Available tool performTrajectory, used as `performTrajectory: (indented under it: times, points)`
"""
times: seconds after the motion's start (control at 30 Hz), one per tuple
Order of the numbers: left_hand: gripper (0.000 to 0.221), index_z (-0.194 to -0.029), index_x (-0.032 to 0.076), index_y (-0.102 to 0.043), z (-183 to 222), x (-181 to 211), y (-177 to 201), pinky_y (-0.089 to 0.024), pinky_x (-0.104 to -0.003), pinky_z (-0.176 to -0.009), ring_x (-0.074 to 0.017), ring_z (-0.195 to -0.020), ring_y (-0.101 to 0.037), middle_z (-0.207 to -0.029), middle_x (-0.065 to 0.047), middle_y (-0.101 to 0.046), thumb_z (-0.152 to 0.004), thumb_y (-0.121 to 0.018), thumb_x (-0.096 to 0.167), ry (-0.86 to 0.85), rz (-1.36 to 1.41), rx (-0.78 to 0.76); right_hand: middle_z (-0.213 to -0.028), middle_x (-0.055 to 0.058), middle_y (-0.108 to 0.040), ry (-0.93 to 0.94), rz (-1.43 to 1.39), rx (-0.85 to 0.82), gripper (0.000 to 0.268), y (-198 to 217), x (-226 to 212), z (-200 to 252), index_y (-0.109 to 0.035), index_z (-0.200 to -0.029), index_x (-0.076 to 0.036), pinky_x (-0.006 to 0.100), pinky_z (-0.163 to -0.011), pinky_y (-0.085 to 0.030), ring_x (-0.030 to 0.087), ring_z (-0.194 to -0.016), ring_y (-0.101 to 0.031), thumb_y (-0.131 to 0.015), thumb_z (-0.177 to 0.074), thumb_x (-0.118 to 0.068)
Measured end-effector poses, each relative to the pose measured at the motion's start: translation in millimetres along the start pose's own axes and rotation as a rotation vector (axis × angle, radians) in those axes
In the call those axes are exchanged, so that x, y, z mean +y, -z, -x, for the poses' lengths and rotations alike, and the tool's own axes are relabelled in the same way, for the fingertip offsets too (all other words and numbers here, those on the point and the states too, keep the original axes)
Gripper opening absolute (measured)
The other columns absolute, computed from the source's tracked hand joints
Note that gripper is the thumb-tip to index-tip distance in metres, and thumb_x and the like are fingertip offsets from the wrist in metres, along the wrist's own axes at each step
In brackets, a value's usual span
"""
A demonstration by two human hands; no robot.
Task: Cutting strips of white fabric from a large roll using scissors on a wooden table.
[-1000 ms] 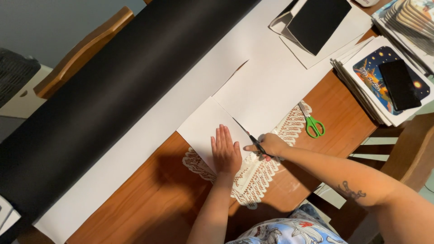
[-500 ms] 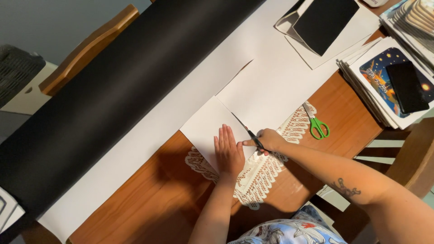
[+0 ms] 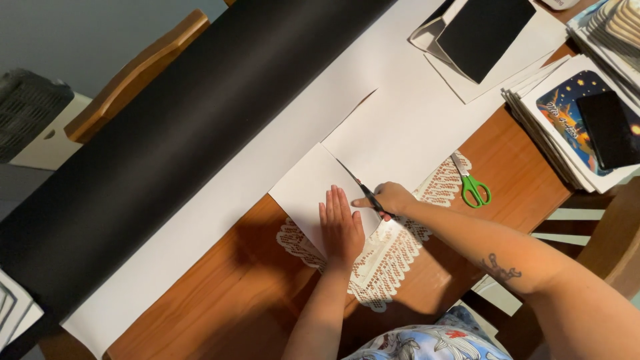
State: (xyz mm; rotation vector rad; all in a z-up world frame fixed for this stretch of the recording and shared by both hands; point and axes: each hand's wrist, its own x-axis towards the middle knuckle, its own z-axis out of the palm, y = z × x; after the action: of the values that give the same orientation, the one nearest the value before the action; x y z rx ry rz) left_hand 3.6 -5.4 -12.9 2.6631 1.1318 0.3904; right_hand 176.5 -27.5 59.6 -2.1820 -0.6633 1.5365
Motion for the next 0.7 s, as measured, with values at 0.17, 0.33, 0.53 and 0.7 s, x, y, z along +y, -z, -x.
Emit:
performTrajectory:
  times: [0.17,0.33,0.53,0.7]
  points:
    - [0.065,-0.157,-0.004,-0.031,-0.6,0.6,5.4,-0.017,-0.051,-0.126,-0.034,-0.153,-0.031,-0.163,-0.025,-0.035,-0.103,-0.049,0.028,-0.004,0.0,0.01,-0.052,0.013,-0.066,-0.005,0.067,0.022,0.029,-3.1,-0.5,-6.4,-0.076,-0.08,0.003,0.03,-0.047,-0.06,0.02,-0.042,-0.069,-0.07,-0.076,-0.025]
    - [0.062,-0.154,-0.006,-0.036,-2.2,2.3,10.0,-0.019,-0.05,-0.126,-0.0353,-0.153,-0.032,-0.161,-0.026,-0.037,-0.103,-0.05,0.027,-0.008,-0.017,-0.005,-0.061,0.015,-0.071,0.018,0.082,0.042,0.04,-6.4,-8.8,-23.0,-0.079,-0.1,-0.002,0.038,-0.063,-0.063,0.027,-0.053,-0.074,-0.066,-0.075,-0.03]
    - [0.063,-0.155,-0.006,-0.034,-2.7,2.1,12.8,-0.017,-0.051,-0.127,-0.0363,-0.153,-0.03,-0.161,-0.027,-0.035,-0.104,-0.05,0.028,-0.003,0.012,-0.041,-0.075,0.021,-0.076,0.069,0.22,0.088,0.041,-5.0,-9.4,-9.1,-0.082,-0.096,-0.003,0.048,-0.079,-0.06,0.04,-0.085,-0.077,-0.063,-0.077,-0.034]
    - [0.064,-0.155,-0.007,-0.033,0.5,-3.3,-3.0,-0.016,-0.052,-0.127,-0.0364,-0.154,-0.028,-0.162,-0.027,-0.034,-0.104,-0.045,0.031,-0.022,-0.01,-0.012,-0.091,0.023,-0.078,0.057,0.249,0.089,0.045,-2.8,-35.1,11.1,-0.081,-0.102,-0.002,0.049,-0.09,-0.056,0.042,-0.102,-0.073,-0.061,-0.079,-0.035]
